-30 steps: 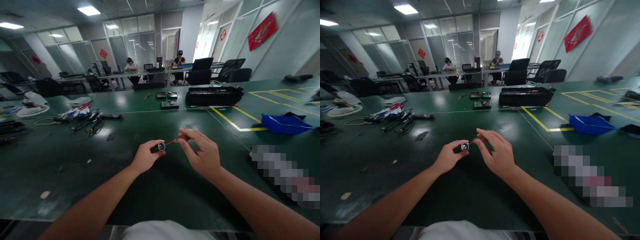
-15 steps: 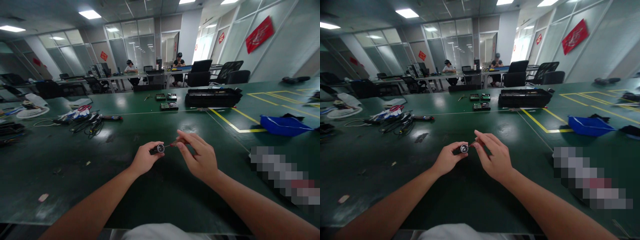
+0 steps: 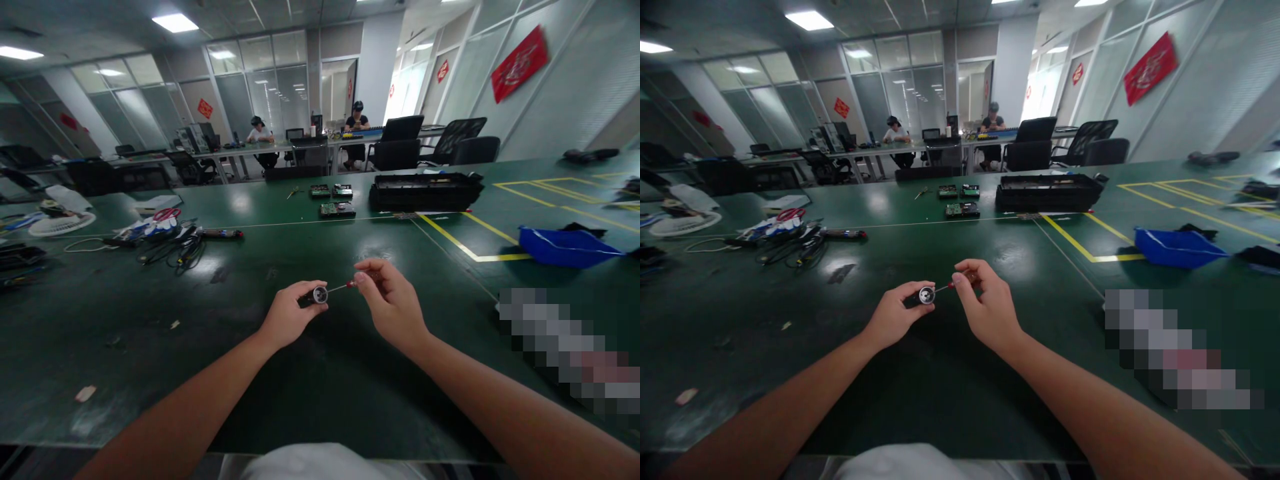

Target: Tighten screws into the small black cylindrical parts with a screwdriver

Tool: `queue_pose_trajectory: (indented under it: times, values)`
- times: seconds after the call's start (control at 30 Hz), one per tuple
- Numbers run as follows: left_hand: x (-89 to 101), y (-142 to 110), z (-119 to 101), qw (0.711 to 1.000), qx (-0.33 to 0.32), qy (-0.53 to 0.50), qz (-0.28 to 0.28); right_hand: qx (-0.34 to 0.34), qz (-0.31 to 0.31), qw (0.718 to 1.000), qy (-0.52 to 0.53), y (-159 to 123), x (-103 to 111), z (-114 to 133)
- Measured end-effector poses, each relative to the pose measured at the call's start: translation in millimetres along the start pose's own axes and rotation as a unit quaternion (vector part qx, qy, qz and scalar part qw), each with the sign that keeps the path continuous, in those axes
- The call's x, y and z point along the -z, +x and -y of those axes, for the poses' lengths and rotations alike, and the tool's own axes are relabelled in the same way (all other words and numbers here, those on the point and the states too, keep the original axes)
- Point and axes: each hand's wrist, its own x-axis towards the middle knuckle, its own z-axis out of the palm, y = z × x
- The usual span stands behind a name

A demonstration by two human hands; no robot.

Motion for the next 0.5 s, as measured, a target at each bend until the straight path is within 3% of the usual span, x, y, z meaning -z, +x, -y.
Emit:
queue_pose_trajectory:
  times: [0.23,0.3,0.37,0.43,0.5]
  values:
    - [1.8,0,-3,0.999,-0.031,0.008,0.014,-0.064,-0.007,0.994,0.087,5,-4,-4]
    - [2.1,0,-4,0.999,-0.036,0.002,0.016,-0.128,-0.023,0.974,0.183,10,-7,-10]
    - [2.8,0,-5,0.999,-0.032,-0.003,0.009,-0.205,-0.028,0.934,0.290,15,-9,-17]
    - [3.6,1,-5,1.000,-0.025,-0.001,0.005,-0.215,-0.039,0.925,0.311,18,-9,-22]
    - [4.2,1,-5,1.000,-0.018,0.004,0.006,-0.187,-0.052,0.942,0.276,18,-9,-22]
